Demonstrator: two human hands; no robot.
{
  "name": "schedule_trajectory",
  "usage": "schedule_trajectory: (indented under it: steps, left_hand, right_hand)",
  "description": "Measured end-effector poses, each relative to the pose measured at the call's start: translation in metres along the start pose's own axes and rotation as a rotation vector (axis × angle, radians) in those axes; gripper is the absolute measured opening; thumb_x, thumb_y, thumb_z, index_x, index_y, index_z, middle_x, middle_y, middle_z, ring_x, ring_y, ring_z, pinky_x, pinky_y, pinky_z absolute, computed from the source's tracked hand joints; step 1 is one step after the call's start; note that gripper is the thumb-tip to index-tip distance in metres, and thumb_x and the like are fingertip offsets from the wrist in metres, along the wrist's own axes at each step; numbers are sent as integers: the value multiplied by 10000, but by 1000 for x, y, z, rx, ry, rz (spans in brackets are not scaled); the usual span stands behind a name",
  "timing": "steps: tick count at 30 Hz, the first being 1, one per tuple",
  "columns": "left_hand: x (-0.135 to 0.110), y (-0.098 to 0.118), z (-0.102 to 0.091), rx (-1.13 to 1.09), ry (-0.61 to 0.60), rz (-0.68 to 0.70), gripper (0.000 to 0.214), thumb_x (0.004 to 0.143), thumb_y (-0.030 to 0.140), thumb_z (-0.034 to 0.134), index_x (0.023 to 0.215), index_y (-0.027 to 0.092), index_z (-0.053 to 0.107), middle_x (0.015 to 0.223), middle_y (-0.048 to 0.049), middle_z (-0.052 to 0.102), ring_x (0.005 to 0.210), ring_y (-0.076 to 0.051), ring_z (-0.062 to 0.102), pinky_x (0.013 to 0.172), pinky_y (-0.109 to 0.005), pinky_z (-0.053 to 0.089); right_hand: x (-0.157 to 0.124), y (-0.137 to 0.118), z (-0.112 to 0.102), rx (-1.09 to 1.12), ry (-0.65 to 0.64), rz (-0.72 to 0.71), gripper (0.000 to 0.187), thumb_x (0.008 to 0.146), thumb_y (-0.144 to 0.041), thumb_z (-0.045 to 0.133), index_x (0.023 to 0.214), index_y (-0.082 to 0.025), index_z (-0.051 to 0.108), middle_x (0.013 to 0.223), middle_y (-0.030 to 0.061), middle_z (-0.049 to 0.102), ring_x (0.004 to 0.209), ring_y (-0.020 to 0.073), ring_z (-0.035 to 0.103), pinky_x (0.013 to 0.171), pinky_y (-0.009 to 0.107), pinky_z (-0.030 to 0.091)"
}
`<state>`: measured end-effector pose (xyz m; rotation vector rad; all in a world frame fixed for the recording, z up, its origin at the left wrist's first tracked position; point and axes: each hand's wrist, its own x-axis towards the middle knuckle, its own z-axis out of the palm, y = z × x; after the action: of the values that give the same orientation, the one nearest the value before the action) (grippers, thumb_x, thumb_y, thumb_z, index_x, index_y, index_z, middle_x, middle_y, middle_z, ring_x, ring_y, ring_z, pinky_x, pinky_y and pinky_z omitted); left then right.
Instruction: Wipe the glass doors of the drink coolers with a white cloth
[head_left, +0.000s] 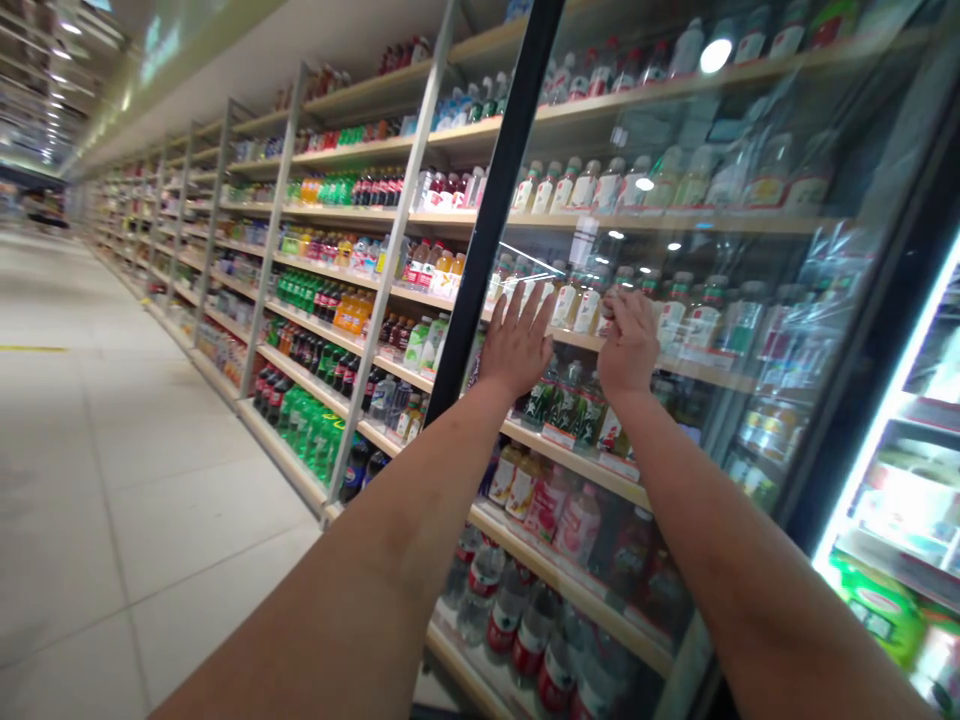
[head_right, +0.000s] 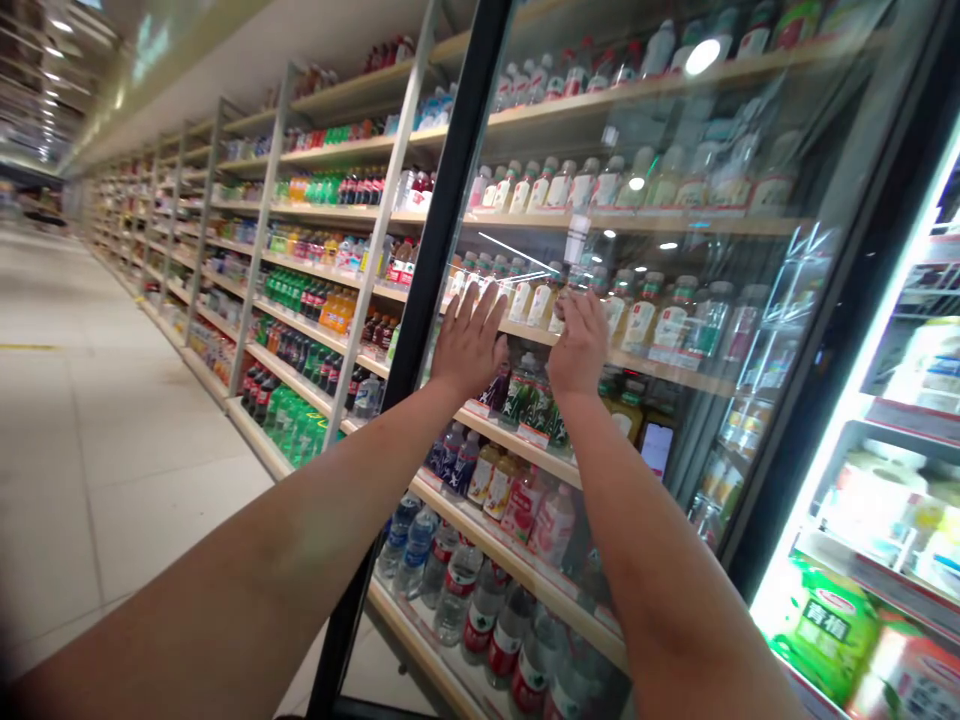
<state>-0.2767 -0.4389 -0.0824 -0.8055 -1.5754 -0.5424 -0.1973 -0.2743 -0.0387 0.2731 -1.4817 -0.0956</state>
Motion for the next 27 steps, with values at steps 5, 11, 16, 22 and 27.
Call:
schedule_trajectory:
  steps: [5, 11, 16, 22, 27]
  left_hand:
    - [0, 0, 0, -1, -1, -2, 637, 1001, 287, 416, 1602, 144, 258, 1679, -79, 184, 1564, -299, 88, 1295, -507, 111]
    - [0, 1, -1, 7, 1, 1, 628, 1008, 293, 418, 1596, 128, 272, 1677, -92, 186, 1561, -312, 98, 1292, -513, 123]
    - [0, 0, -1, 2, 6, 2, 630, 1006, 291, 431, 1596, 133, 276, 1673, -92, 200, 1561, -309, 109, 1292, -517, 129]
    - [-5, -1, 4, 9, 41, 4, 608, 1016, 301, 420, 1588, 140, 293, 1670, -83, 222, 1564, -282, 103, 1291, -507, 144]
    - [-6, -2, 6, 29, 60, 20, 599, 1022, 300, 411, 1585, 135, 295, 1670, -84, 225, 1560, -293, 128, 1284, -503, 155]
  right_hand:
    - [-3, -1, 2, 24, -33, -14, 427, 950, -122, 352, 1165, -173, 717, 1283, 101, 672, 1325, 230, 519, 1156, 497, 427]
    - [-1, -1, 8, 16, 42, 36, 461, 922, -92, 347, 1210, -187, 694, 1300, 100, 657, 1355, 238, 491, 1163, 529, 409]
    - [5, 0, 9, 6, 6, -13, 464, 919, -71, 349, 1199, -190, 700, 1281, 86, 666, 1344, 231, 502, 1166, 502, 415]
    - [10, -5, 12, -25, 34, 58, 480, 944, -85, 317, 1225, -201, 689, 1292, 82, 654, 1360, 239, 483, 1173, 523, 398]
    - [13, -4, 11, 2, -25, -7, 446, 958, -93, 331, 1187, -198, 699, 1273, 81, 670, 1316, 233, 520, 1150, 494, 429]
